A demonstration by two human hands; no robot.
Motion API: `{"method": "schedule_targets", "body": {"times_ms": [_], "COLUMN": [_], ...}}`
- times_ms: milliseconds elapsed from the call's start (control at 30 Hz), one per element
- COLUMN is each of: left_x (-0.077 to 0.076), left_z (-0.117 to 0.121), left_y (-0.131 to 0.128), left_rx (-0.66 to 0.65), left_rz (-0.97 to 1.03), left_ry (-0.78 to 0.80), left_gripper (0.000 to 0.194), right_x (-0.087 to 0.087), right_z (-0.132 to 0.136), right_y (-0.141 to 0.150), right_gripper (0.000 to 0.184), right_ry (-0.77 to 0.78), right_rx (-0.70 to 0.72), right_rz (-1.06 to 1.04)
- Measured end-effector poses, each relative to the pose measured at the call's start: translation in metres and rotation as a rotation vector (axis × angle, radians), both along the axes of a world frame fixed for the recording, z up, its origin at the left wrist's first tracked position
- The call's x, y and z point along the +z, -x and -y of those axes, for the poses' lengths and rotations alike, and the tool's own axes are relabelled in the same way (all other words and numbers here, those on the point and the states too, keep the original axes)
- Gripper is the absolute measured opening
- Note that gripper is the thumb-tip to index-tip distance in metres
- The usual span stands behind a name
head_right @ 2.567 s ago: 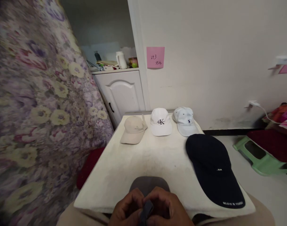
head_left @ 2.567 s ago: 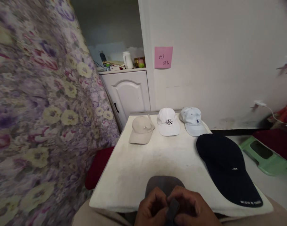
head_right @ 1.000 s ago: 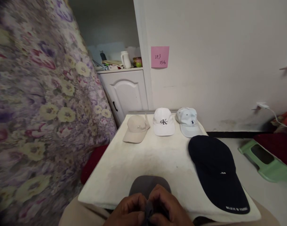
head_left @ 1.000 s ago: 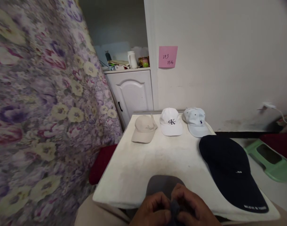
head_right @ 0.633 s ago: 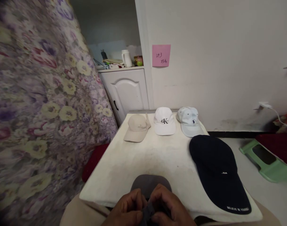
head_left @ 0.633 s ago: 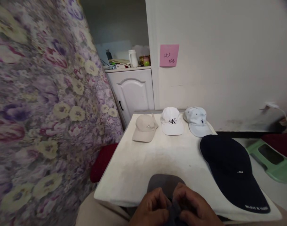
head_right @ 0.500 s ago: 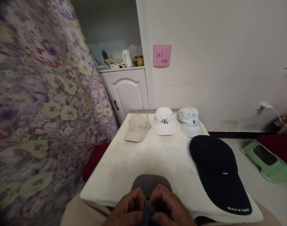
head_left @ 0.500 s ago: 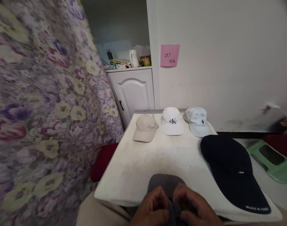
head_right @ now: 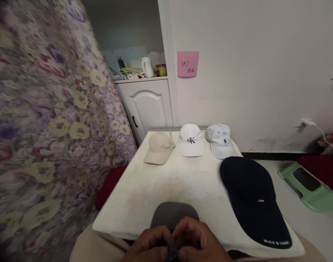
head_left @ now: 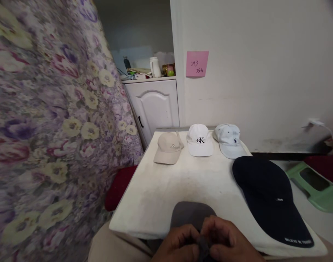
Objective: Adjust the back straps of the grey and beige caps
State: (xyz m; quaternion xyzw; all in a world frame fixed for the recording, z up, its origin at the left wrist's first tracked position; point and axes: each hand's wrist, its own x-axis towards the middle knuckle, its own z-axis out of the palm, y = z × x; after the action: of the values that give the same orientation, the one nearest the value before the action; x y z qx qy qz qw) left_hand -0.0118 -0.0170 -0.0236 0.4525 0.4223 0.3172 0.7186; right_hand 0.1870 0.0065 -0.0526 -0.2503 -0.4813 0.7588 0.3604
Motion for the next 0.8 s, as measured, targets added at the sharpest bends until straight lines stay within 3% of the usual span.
{"method": "schedule_targets", "body": {"times_ms": [133,267,400,500,633,800], "left_x": [0.000,0.000,-0.004,-0.007,-0.006,-0.004], "left_z": [-0.003,-0.004,0.000,0.002,0.000,-0.001], "left_y": [-0.001,-0.002,0.002,0.004,0.002,-0.003], "left_rx": [-0.020,-0.026,0.041,0.076,0.008,-0.002], "left_rz": [-0.080,-0.111,-0.132,-0.128,-0.054,0.054], "left_ry": [-0.032,-0.009,0.016,0.009,0.019,0.027], "left_gripper": [0.025,0.026,0.022,0.022,0.031,0.033], "right_x": [0.002,0.008,0.007,0.001,-0.003,0.001], "right_z": [0.002,0.003,0.003,0.003,0.003,0.002], "right_y": [0.001,-0.003,-0.007,-0.006,-0.004,-0.004], "right_gripper": [0.033,0.017,0.015,0.016,0.016,0.019], "right_ry": [-0.020,-0.154,-0.228,-0.210,-0.189,-0.022], "right_rx": [0.006,-0.061,-0.052,-0.052,-0.055,0.005], "right_rz": [0.021,0.199,0.281,0.220,0.141,0.032]}}
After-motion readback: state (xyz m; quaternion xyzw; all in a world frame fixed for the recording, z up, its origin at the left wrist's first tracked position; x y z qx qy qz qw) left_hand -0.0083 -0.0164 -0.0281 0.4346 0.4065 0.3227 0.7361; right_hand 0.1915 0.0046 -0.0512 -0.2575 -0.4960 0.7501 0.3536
